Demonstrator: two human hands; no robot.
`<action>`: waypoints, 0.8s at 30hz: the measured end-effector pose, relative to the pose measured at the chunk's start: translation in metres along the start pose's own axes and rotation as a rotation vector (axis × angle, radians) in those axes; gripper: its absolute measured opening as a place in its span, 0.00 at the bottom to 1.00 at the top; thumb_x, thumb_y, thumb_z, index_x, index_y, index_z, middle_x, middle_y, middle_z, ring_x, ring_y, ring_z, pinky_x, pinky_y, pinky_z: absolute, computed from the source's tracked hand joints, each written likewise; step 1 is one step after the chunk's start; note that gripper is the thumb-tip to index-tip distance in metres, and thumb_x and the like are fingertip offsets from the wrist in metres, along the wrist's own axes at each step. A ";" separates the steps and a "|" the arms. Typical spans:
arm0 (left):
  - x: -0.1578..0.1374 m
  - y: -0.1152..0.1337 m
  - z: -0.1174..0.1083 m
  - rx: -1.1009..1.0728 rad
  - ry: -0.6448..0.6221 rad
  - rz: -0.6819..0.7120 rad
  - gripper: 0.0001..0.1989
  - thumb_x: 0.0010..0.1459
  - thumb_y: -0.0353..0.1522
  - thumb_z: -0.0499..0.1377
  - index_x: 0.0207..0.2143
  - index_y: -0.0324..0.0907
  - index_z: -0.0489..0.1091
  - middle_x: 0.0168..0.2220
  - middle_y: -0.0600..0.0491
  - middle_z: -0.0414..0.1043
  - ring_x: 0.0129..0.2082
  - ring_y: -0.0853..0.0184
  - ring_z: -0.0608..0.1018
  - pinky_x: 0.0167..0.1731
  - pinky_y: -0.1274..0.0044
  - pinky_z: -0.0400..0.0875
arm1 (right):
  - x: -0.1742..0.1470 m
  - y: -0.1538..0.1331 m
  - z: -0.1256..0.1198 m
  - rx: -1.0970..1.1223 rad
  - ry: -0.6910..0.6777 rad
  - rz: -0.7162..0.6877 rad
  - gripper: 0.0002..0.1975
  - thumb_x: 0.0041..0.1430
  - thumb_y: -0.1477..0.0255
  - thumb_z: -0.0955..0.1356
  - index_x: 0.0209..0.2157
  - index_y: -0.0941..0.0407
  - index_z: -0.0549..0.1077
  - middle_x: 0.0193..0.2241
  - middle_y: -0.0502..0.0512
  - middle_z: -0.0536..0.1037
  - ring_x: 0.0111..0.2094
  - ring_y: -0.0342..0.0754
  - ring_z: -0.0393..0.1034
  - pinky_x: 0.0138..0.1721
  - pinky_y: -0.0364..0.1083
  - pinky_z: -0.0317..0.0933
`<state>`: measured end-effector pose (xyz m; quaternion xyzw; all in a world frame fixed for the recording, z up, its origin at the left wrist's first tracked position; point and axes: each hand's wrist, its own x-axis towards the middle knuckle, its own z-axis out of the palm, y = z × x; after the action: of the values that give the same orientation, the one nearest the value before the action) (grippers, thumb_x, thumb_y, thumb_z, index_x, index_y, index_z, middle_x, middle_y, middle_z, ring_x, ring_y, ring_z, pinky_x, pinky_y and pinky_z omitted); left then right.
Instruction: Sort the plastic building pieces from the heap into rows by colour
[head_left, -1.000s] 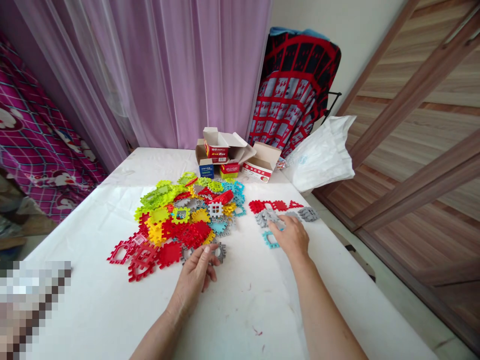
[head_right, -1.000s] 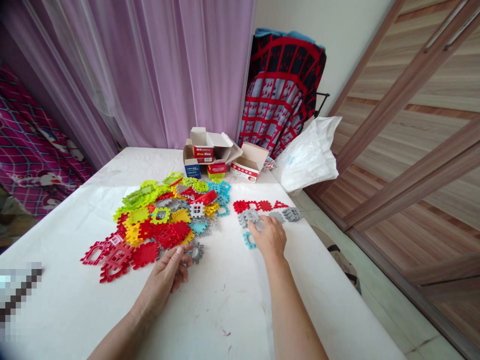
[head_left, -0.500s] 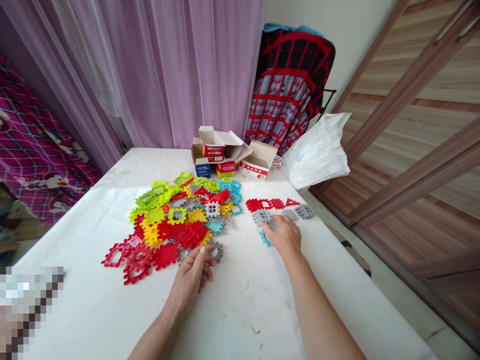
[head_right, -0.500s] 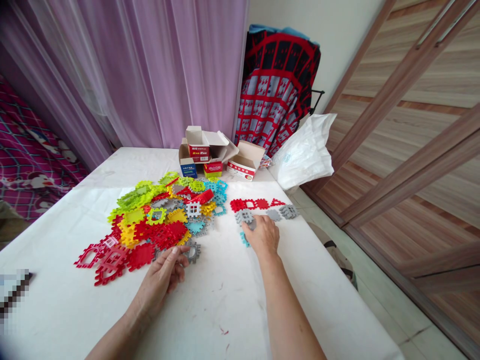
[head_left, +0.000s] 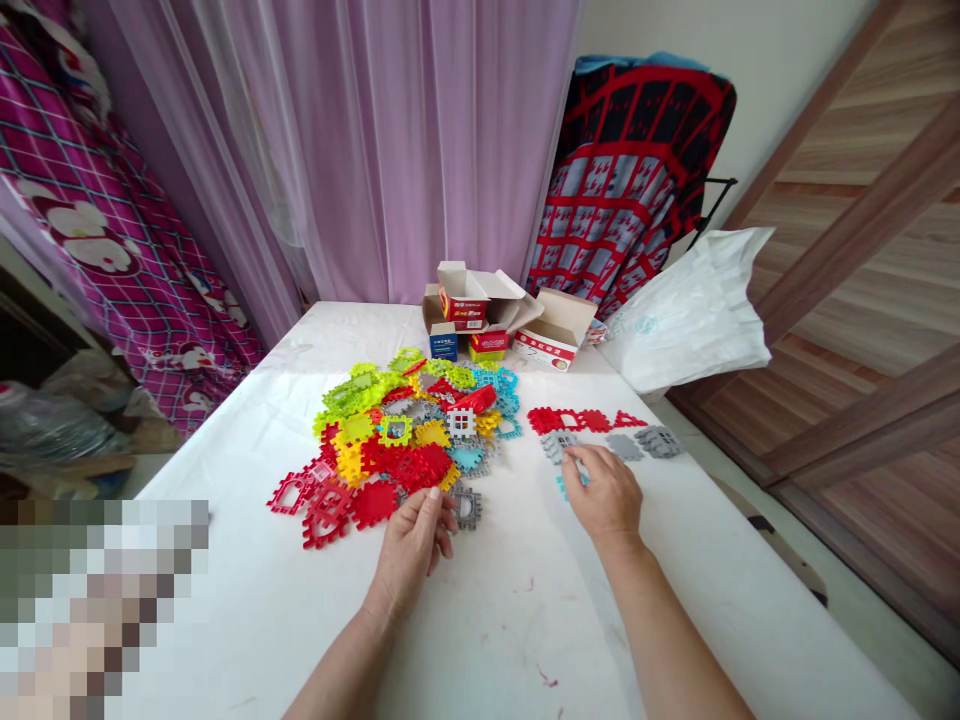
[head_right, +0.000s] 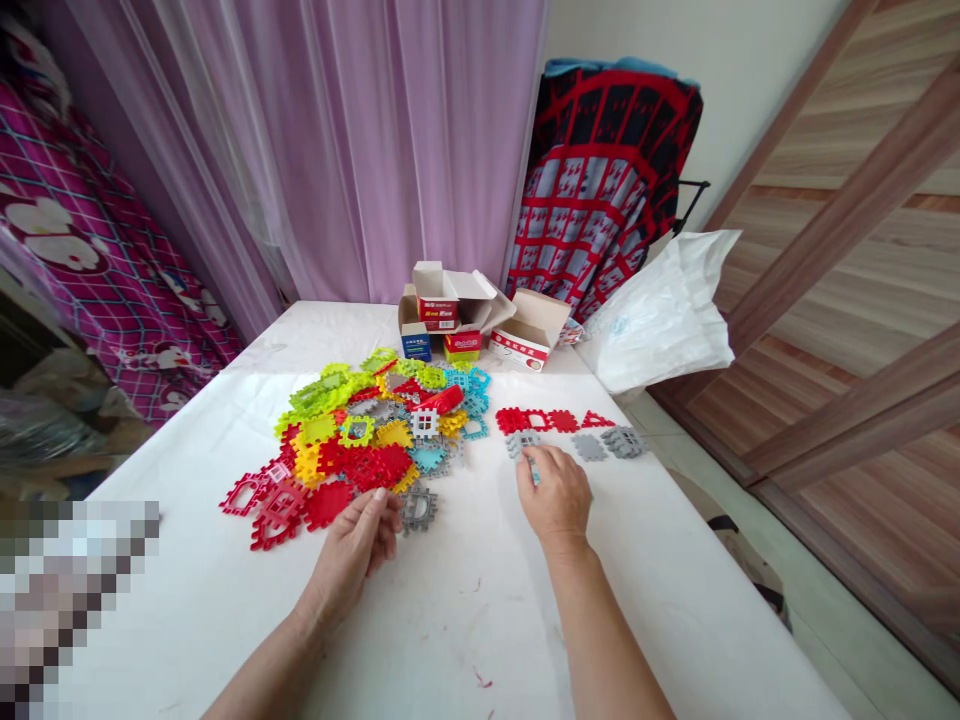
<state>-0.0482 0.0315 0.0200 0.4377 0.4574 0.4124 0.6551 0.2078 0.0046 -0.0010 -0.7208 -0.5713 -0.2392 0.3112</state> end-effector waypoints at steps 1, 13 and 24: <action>0.002 0.003 -0.004 -0.010 0.041 0.032 0.27 0.47 0.55 0.59 0.28 0.39 0.69 0.19 0.58 0.67 0.13 0.77 0.65 0.09 0.86 0.49 | -0.003 -0.007 0.002 0.060 0.012 -0.065 0.10 0.60 0.71 0.62 0.33 0.56 0.75 0.34 0.55 0.79 0.36 0.49 0.70 0.40 0.46 0.59; 0.029 0.011 -0.044 -0.138 0.390 0.253 0.21 0.49 0.50 0.60 0.28 0.40 0.69 0.17 0.60 0.66 0.13 0.75 0.66 0.10 0.84 0.53 | -0.011 -0.082 0.019 0.245 -0.193 -0.301 0.09 0.59 0.76 0.63 0.33 0.54 0.75 0.33 0.54 0.77 0.36 0.47 0.69 0.40 0.45 0.59; 0.028 0.007 -0.040 -0.045 0.372 0.236 0.23 0.49 0.53 0.58 0.28 0.41 0.69 0.17 0.59 0.66 0.14 0.74 0.66 0.12 0.83 0.54 | 0.068 -0.113 0.053 0.203 -0.462 0.295 0.10 0.54 0.67 0.68 0.40 0.52 0.72 0.37 0.51 0.80 0.40 0.50 0.72 0.36 0.46 0.61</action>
<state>-0.0810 0.0681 0.0122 0.3897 0.5066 0.5700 0.5163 0.1127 0.1061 0.0302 -0.7965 -0.5372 0.0376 0.2750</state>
